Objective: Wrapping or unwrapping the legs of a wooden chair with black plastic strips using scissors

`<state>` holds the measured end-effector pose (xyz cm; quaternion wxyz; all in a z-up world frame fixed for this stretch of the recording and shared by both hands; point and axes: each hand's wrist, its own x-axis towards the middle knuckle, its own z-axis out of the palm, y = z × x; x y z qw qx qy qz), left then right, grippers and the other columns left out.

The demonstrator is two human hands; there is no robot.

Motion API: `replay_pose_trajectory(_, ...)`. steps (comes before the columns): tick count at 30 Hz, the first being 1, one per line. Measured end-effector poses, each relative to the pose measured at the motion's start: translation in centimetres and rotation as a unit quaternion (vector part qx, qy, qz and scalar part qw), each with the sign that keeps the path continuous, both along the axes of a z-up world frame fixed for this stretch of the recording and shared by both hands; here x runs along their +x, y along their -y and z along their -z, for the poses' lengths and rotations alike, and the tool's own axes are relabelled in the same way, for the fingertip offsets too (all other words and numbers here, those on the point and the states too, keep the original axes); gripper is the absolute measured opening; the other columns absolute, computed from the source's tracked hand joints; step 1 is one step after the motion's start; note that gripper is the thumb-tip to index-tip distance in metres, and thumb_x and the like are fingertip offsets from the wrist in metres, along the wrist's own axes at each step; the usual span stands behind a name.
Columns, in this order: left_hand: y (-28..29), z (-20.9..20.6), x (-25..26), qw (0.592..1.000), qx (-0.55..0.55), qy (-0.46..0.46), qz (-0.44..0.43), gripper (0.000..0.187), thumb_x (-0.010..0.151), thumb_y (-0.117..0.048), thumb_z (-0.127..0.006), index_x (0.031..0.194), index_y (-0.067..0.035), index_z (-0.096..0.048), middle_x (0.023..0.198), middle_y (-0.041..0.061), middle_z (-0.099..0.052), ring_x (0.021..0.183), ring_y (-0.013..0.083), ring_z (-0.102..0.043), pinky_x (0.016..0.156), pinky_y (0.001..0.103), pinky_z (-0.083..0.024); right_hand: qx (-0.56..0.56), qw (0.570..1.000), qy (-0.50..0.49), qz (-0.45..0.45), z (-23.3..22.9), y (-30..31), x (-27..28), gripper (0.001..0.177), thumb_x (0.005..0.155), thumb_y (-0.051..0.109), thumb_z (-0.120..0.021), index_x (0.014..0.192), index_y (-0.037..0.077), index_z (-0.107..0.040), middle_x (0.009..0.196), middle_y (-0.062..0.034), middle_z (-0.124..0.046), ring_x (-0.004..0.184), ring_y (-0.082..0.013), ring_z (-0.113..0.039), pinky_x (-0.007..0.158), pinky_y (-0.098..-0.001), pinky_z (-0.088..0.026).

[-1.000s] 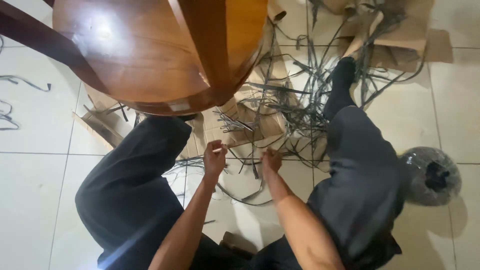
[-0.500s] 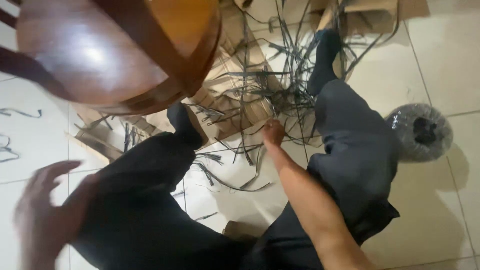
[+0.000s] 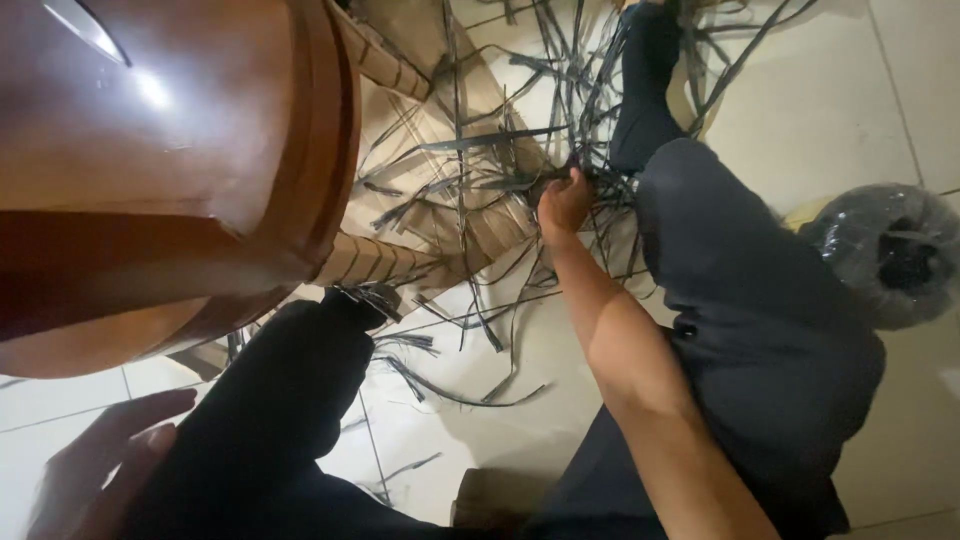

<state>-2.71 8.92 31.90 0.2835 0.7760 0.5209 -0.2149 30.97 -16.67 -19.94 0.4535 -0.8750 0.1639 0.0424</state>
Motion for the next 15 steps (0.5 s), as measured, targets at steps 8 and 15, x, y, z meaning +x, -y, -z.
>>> replay_pose_trajectory(8, -0.4, 1.2, -0.5, 0.987, 0.084, -0.107, 0.081, 0.05, 0.09, -0.031, -0.067, 0.136, -0.011, -0.064, 0.142, 0.006, -0.064, 0.136, 0.0288, -0.057, 0.117, 0.052, -0.044, 0.07, 0.967, 0.213, 0.123, -7.9, -2.4, -8.5, 0.035, 0.104, 0.009, -0.048, 0.137, -0.002, -0.049, 0.13, -0.0212, -0.056, 0.11, -0.0328, -0.062, 0.094, -0.0398, -0.051)
replay_pose_trajectory(15, -1.0, 3.4, -7.4, 0.95, 0.205, -0.112, 0.206, 0.043, 0.086, -0.048, -0.068, 0.125, -0.03, -0.067, 0.124, -0.003, -0.073, 0.104, 0.0287, -0.076, 0.091, 0.043, -0.061, 0.132, 0.967, 0.21, 0.061, -16.0, -3.7, -9.4, 0.018, 0.101, 0.004, -0.051, 0.114, 0.012, -0.06, 0.101, -0.0043, -0.062, 0.086, -0.018, -0.058, 0.073, -0.0323, -0.049)
